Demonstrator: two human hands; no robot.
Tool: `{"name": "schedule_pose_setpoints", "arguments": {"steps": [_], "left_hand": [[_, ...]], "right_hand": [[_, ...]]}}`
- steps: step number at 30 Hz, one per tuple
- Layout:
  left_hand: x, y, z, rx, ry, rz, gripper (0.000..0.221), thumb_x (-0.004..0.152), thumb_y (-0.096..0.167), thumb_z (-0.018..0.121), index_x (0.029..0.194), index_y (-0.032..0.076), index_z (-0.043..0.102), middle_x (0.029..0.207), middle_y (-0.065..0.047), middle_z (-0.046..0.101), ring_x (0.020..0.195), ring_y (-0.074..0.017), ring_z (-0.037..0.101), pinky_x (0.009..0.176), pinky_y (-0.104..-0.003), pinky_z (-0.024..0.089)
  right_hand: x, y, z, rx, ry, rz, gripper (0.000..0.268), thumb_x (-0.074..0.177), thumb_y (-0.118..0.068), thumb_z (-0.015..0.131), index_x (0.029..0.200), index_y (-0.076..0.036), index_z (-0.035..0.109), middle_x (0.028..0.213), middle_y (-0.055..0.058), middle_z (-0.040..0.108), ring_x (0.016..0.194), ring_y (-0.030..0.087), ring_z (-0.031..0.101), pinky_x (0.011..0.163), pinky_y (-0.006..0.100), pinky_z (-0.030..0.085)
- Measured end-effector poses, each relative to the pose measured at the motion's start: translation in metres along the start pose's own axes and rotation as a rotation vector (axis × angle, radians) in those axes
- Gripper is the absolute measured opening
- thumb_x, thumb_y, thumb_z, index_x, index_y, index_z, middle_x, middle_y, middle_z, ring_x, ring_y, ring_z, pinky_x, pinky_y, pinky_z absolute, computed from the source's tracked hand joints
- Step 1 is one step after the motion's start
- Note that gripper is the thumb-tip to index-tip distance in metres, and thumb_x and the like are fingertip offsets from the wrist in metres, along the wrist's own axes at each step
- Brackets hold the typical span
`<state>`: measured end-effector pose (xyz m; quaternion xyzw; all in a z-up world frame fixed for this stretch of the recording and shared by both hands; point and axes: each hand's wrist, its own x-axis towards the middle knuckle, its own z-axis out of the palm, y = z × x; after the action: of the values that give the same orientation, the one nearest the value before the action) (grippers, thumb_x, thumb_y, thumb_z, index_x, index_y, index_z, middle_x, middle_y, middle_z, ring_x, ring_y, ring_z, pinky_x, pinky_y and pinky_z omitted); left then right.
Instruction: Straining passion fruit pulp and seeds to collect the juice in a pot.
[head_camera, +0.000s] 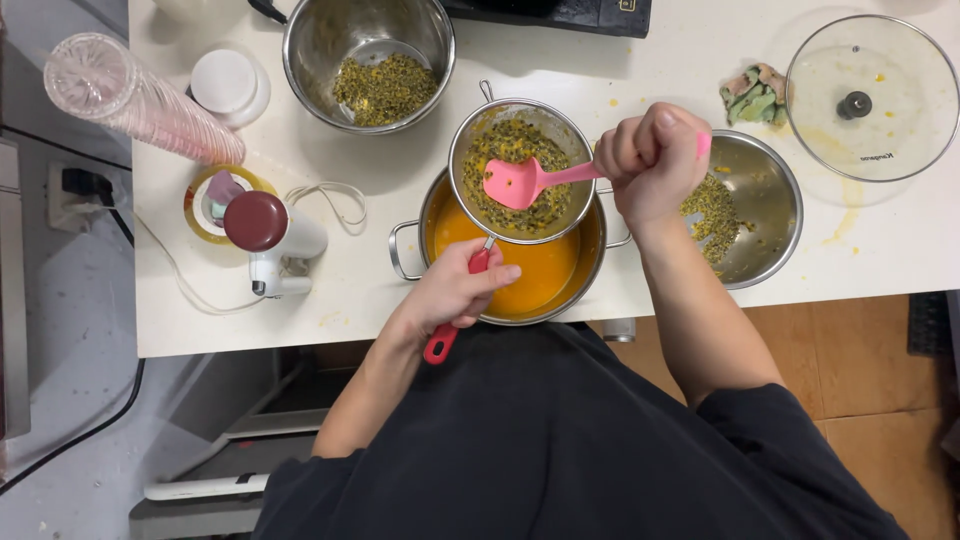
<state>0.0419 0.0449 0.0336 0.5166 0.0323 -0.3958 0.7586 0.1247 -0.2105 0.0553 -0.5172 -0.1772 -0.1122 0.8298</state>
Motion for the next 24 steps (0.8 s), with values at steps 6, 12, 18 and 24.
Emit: {"name": "schedule_pose_setpoints", "arguments": {"steps": [6, 12, 18, 24], "left_hand": [[0.003, 0.000, 0.002, 0.022, -0.013, 0.007, 0.036, 0.090, 0.019, 0.077, 0.087, 0.013, 0.041, 0.054, 0.007, 0.037, 0.035, -0.0033, 0.029, 0.031, -0.024, 0.019], [0.003, 0.001, 0.003, 0.013, -0.013, 0.033, 0.041, 0.086, 0.016, 0.080, 0.088, 0.013, 0.040, 0.056, 0.006, 0.040, 0.036, -0.0029, 0.031, 0.031, -0.024, 0.020], [0.007, -0.004, 0.004, 0.055, -0.033, 0.071, 0.044, 0.083, 0.013, 0.083, 0.088, 0.012, 0.039, 0.057, 0.005, 0.040, 0.035, -0.0042, 0.033, 0.031, -0.025, 0.022], [0.002, -0.001, 0.003, 0.019, -0.034, 0.095, 0.043, 0.082, 0.008, 0.083, 0.088, 0.011, 0.040, 0.059, 0.004, 0.043, 0.037, -0.0043, 0.035, 0.031, -0.025, 0.024]], "right_hand": [[0.011, 0.001, 0.005, -0.014, -0.026, 0.040, 0.042, 0.105, -0.021, 0.040, 0.068, -0.011, 0.023, 0.054, 0.002, 0.023, 0.042, 0.010, 0.016, 0.041, 0.030, 0.017], [0.023, 0.002, 0.013, -0.005, -0.035, 0.080, 0.043, 0.106, -0.021, 0.040, 0.067, -0.011, 0.024, 0.053, 0.002, 0.023, 0.042, 0.010, 0.017, 0.041, 0.030, 0.017], [0.035, 0.009, 0.027, -0.082, -0.078, 0.138, 0.042, 0.105, -0.019, 0.041, 0.067, -0.010, 0.026, 0.053, 0.003, 0.025, 0.045, 0.013, 0.018, 0.045, 0.033, 0.019], [0.040, 0.000, 0.020, -0.004, -0.071, 0.122, 0.041, 0.105, -0.019, 0.040, 0.067, -0.011, 0.025, 0.054, 0.002, 0.023, 0.044, 0.011, 0.016, 0.042, 0.031, 0.018]]}}
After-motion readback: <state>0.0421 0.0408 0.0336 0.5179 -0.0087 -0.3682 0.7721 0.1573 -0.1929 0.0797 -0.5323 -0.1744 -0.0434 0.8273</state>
